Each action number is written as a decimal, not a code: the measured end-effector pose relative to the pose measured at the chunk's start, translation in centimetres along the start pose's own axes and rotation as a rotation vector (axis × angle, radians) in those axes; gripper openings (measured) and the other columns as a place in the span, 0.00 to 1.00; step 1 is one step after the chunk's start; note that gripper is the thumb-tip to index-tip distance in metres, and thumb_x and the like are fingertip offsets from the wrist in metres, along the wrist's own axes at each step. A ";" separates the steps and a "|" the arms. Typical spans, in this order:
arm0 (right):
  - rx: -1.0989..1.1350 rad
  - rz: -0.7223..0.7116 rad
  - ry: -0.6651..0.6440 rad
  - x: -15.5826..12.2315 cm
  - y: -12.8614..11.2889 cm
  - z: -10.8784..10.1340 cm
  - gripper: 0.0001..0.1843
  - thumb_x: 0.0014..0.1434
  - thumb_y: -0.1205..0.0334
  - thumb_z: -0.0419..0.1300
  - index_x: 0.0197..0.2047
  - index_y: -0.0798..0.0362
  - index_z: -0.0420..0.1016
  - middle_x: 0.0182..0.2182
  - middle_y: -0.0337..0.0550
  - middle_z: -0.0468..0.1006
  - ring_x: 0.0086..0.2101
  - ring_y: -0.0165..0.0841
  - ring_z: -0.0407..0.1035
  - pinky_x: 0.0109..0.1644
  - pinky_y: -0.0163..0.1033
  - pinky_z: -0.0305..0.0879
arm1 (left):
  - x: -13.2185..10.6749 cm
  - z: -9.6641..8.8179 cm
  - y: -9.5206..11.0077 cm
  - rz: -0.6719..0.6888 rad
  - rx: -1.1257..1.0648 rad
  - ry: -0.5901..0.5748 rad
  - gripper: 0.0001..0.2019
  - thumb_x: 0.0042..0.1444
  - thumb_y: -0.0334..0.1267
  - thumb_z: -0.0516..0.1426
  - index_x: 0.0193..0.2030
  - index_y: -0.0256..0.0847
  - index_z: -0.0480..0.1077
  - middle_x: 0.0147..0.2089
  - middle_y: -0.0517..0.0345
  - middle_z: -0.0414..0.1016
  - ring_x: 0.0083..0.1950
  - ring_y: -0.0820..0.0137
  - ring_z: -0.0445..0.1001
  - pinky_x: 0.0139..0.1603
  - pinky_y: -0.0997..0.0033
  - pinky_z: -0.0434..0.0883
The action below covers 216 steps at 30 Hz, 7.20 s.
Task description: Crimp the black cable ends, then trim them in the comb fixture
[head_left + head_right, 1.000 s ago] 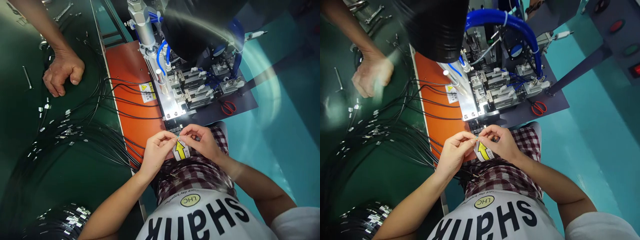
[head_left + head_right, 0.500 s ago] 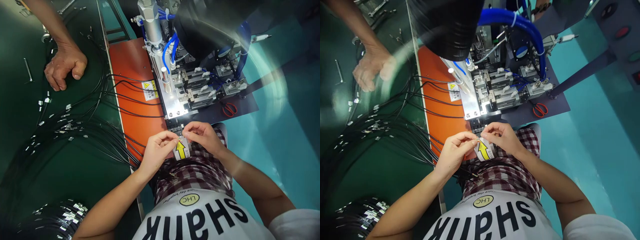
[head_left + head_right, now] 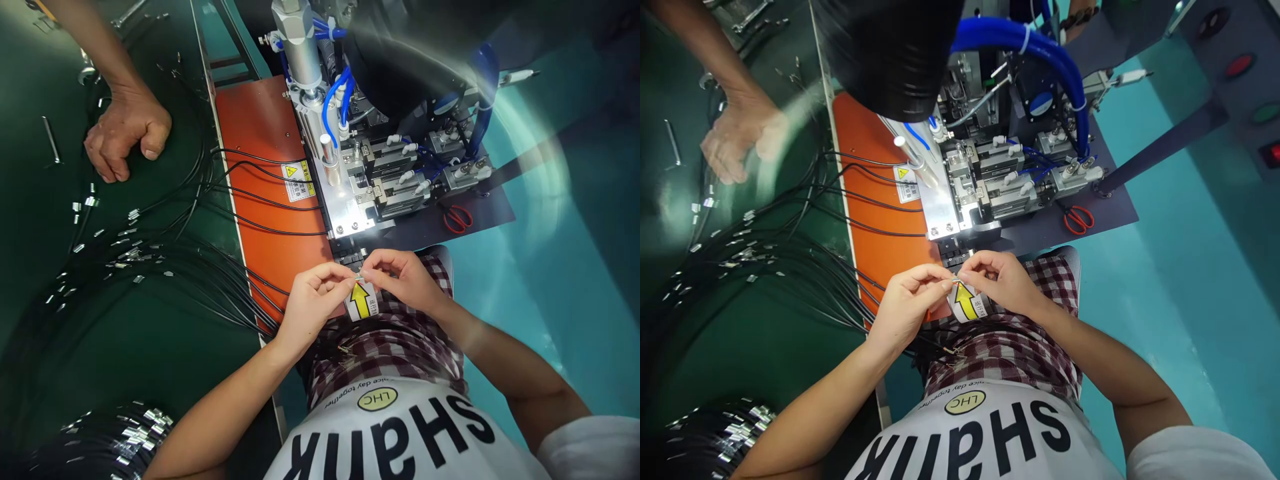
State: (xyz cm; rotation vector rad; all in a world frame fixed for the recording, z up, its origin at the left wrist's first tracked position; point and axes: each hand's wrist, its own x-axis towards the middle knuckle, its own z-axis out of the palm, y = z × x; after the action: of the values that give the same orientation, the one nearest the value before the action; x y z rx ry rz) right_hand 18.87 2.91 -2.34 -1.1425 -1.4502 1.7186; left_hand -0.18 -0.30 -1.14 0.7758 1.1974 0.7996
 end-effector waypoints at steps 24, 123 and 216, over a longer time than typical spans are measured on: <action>-0.018 -0.141 0.019 -0.7 -0.3 0.0 0.04 0.62 0.64 0.62 0.35 0.54 0.75 0.32 0.37 0.74 0.32 0.27 0.67 0.36 0.34 0.62 | -0.5 0.3 0.5 -0.052 0.013 0.015 0.10 0.54 0.42 0.65 0.36 0.39 0.74 0.28 0.62 0.70 0.26 0.80 0.64 0.25 0.83 0.65; -0.063 0.125 0.226 2.9 3.4 -1.7 0.09 0.59 0.57 0.63 0.33 0.55 0.75 0.27 0.40 0.75 0.29 0.31 0.68 0.34 0.37 0.63 | 4.2 -1.9 -2.0 0.825 1.176 0.076 0.13 0.63 0.29 0.53 0.52 0.38 0.73 0.41 0.51 0.73 0.40 0.68 0.74 0.40 0.70 0.73; -0.372 -0.036 0.407 2.7 2.8 -0.3 0.06 0.62 0.61 0.60 0.33 0.52 0.74 0.21 0.33 0.70 0.20 0.26 0.60 0.29 0.35 0.58 | 4.4 -2.3 -1.4 0.883 1.280 0.008 0.14 0.64 0.26 0.49 0.50 0.34 0.72 0.43 0.46 0.75 0.43 0.65 0.73 0.42 0.65 0.72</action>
State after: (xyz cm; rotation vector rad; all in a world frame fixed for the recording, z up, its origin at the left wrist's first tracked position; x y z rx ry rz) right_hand 18.21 4.76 -5.69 -1.5430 -1.5452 1.1262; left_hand -1.51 3.03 -4.89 2.4599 1.3018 0.6325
